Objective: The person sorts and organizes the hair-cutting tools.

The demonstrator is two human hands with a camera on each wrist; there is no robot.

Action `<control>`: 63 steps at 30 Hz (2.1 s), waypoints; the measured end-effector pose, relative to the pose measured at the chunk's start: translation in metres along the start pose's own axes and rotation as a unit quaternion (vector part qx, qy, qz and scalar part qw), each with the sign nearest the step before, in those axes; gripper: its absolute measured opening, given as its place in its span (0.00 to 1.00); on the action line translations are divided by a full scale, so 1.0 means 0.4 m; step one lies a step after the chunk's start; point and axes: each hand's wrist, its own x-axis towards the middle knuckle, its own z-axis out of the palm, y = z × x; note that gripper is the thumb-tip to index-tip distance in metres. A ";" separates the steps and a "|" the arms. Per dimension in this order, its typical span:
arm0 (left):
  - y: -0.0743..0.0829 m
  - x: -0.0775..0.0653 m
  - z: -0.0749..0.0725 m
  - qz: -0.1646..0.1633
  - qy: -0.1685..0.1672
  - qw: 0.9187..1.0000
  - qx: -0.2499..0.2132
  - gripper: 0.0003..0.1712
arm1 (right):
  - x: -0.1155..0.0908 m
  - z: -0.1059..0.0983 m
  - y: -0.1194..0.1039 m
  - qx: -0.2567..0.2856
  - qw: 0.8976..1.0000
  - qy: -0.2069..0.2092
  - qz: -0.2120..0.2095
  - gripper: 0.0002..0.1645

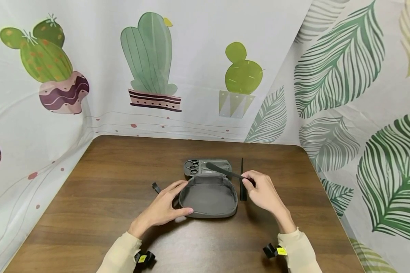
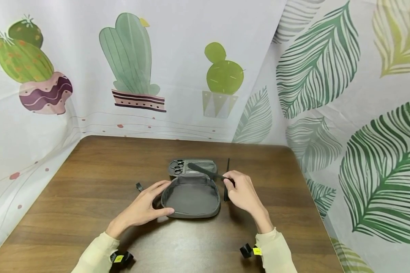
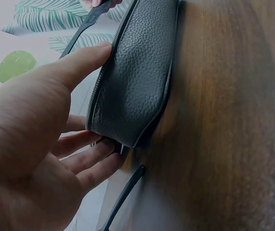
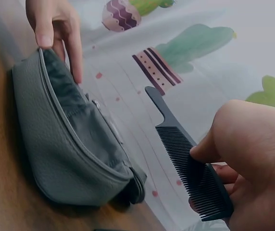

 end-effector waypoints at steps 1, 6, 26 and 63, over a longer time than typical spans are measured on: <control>0.000 0.000 -0.001 -0.001 0.000 1.000 0.000 0.57 | -0.001 0.002 -0.005 0.000 1.000 -0.005 -0.002 0.09; 0.001 0.002 -0.009 0.003 0.004 1.000 -0.001 0.57 | -0.003 0.014 -0.019 0.002 0.999 -0.031 -0.014 0.08; 0.124 0.081 -0.018 0.182 0.129 0.967 0.125 0.40 | -0.011 0.030 -0.038 -0.001 0.994 -0.096 -0.051 0.09; 0.134 0.098 -0.005 0.288 0.134 0.910 0.266 0.12 | -0.012 0.029 -0.065 0.012 0.988 -0.148 -0.042 0.10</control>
